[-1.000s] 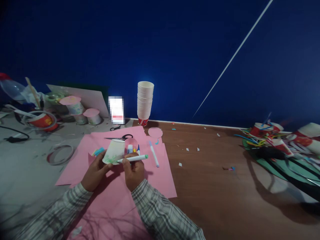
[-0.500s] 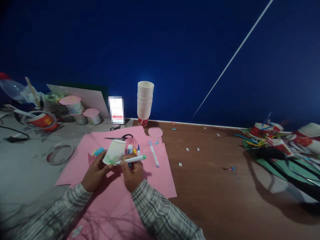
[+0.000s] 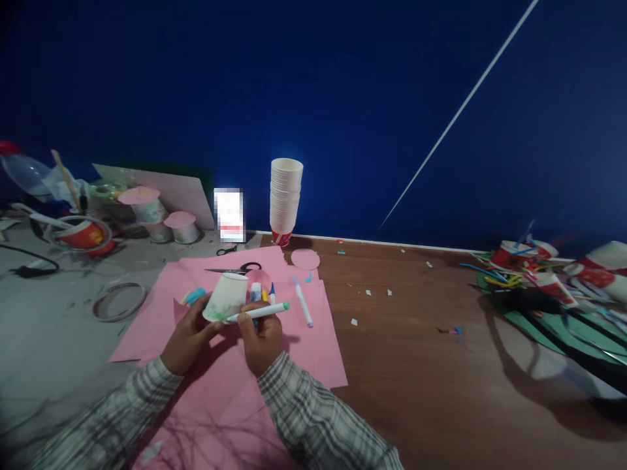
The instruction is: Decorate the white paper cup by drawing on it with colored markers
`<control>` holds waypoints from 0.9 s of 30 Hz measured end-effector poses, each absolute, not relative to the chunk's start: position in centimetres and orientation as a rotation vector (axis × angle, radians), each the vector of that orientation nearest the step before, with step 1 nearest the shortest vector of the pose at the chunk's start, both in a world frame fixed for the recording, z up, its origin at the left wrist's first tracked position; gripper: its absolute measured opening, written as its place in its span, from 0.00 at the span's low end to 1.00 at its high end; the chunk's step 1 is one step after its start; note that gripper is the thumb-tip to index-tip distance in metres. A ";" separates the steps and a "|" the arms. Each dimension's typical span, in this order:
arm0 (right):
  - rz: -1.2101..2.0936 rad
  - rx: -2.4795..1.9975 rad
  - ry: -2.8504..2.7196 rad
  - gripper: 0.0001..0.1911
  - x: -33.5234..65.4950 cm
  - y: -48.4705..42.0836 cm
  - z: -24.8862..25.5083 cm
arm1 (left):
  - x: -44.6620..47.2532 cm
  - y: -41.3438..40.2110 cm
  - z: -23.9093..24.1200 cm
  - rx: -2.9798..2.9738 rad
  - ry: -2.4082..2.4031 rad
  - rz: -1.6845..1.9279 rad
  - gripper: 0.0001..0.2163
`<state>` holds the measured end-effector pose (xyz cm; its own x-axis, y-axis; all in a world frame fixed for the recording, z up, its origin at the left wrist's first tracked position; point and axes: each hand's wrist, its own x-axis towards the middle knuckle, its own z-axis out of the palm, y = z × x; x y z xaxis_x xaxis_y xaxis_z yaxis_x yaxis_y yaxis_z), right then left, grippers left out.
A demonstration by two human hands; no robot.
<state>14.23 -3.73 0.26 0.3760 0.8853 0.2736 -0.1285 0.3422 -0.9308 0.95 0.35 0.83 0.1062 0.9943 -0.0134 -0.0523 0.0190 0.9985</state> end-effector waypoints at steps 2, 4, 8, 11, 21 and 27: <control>0.810 -0.989 -0.938 0.02 14.2 -3.7 0.3 | 1.0 0.4 0.9 1.208 1.101 1.144 0.26; 0.822 -0.984 -0.921 0.02 14.2 -3.7 0.4 | 0.9 0.5 0.9 1.200 1.107 1.146 0.26; 0.861 -0.967 -0.873 0.03 14.2 -3.4 0.5 | 0.5 0.8 0.7 1.206 1.134 1.154 0.26; 0.870 -0.963 -0.846 0.03 14.3 -3.3 0.6 | 0.2 1.0 0.4 1.194 1.146 1.145 0.27; 0.872 -0.959 -0.835 0.03 14.2 -3.2 0.8 | 0.1 1.0 0.0 1.130 1.102 1.146 0.29; 0.865 -0.958 -0.846 0.03 14.3 -3.3 0.9 | -0.2 1.2 -0.5 1.149 1.071 1.140 0.29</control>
<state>14.25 -3.30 0.87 0.4023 0.8911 0.2099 -0.2292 0.3200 -0.9193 -0.17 1.15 -0.49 0.1157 0.9924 -0.0412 -0.1030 0.0532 0.9933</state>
